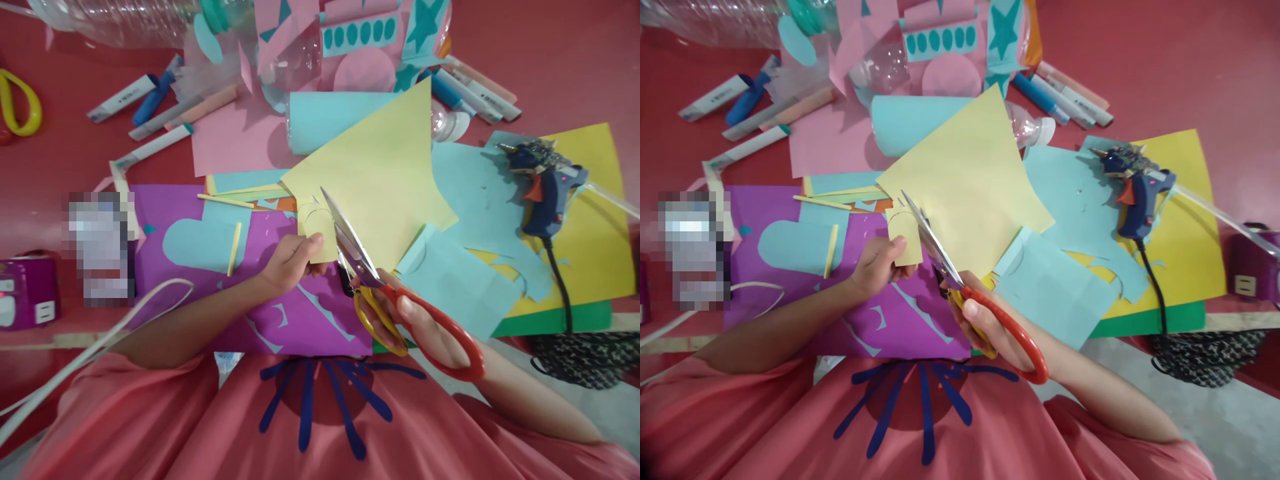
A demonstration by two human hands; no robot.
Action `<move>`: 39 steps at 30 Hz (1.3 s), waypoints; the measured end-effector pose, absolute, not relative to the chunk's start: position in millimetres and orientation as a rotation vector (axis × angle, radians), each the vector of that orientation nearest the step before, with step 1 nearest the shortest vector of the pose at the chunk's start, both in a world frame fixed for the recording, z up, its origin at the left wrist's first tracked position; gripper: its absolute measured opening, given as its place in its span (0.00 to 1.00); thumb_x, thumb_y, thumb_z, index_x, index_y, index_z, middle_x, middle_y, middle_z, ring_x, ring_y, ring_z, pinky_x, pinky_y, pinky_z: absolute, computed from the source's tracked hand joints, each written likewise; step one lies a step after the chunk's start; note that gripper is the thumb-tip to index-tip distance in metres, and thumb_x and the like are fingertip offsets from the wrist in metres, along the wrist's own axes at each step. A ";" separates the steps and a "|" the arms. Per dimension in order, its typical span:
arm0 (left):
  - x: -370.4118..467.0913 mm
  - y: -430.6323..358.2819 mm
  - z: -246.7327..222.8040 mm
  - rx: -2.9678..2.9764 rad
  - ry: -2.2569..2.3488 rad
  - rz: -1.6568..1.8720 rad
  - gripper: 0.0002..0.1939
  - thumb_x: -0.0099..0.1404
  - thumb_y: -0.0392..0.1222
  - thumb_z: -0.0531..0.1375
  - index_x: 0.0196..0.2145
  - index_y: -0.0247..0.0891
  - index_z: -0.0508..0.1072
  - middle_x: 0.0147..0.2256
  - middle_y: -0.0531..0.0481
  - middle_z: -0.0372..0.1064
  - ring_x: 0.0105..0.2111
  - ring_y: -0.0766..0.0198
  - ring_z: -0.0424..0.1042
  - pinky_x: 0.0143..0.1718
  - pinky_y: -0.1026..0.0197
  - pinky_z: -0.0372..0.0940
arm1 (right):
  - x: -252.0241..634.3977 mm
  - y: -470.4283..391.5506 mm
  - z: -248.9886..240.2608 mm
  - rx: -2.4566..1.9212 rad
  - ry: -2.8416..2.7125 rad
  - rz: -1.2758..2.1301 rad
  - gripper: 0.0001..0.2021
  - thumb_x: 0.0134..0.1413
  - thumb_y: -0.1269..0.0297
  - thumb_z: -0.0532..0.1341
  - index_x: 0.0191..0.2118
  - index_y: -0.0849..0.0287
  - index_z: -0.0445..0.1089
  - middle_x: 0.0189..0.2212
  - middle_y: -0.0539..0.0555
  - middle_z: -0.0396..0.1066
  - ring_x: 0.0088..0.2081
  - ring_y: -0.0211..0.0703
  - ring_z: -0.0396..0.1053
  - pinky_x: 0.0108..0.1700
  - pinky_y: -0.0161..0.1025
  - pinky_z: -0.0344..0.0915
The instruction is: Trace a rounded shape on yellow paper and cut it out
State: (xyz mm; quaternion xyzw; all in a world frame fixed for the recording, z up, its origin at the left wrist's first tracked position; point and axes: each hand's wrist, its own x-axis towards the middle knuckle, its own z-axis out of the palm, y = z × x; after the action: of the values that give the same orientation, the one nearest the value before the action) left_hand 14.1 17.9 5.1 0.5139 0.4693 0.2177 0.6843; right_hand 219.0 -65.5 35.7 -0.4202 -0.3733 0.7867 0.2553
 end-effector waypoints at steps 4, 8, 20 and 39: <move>13.5 17.4 3.8 1.154 1.063 0.471 0.31 0.61 0.67 0.52 0.15 0.38 0.66 0.13 0.54 0.59 0.14 0.73 0.55 0.16 0.65 0.50 | 218.7 -67.4 34.8 -1.124 -1.003 2.142 0.27 0.62 0.33 0.53 0.47 0.55 0.60 0.24 0.41 0.58 0.16 0.30 0.51 0.18 0.35 0.50; 13.3 17.3 3.4 1.167 1.052 0.459 0.32 0.62 0.68 0.52 0.15 0.38 0.66 0.13 0.53 0.59 0.14 0.72 0.55 0.16 0.65 0.50 | 219.3 -68.8 33.6 -1.117 -0.966 2.153 0.26 0.62 0.33 0.53 0.47 0.54 0.60 0.25 0.42 0.59 0.16 0.28 0.51 0.18 0.35 0.49; 13.2 17.3 2.7 1.195 1.056 0.453 0.32 0.63 0.67 0.51 0.16 0.38 0.67 0.14 0.54 0.58 0.15 0.72 0.56 0.17 0.65 0.51 | 218.9 -69.5 31.6 -1.101 -1.004 2.138 0.26 0.63 0.34 0.52 0.47 0.54 0.60 0.25 0.41 0.56 0.16 0.29 0.51 0.17 0.35 0.49; 12.1 18.5 5.0 1.189 1.082 0.446 0.30 0.62 0.66 0.52 0.15 0.39 0.64 0.14 0.54 0.59 0.13 0.73 0.55 0.16 0.65 0.51 | 221.5 -68.3 31.7 -1.116 -1.067 2.114 0.24 0.64 0.35 0.51 0.43 0.54 0.60 0.19 0.41 0.56 0.16 0.32 0.48 0.19 0.37 0.48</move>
State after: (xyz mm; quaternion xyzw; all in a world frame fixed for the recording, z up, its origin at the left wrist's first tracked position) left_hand 12.1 18.5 5.0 0.5278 0.4805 0.1982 0.6717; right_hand 221.5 -68.3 31.7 -0.4117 -0.3938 0.7800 0.2588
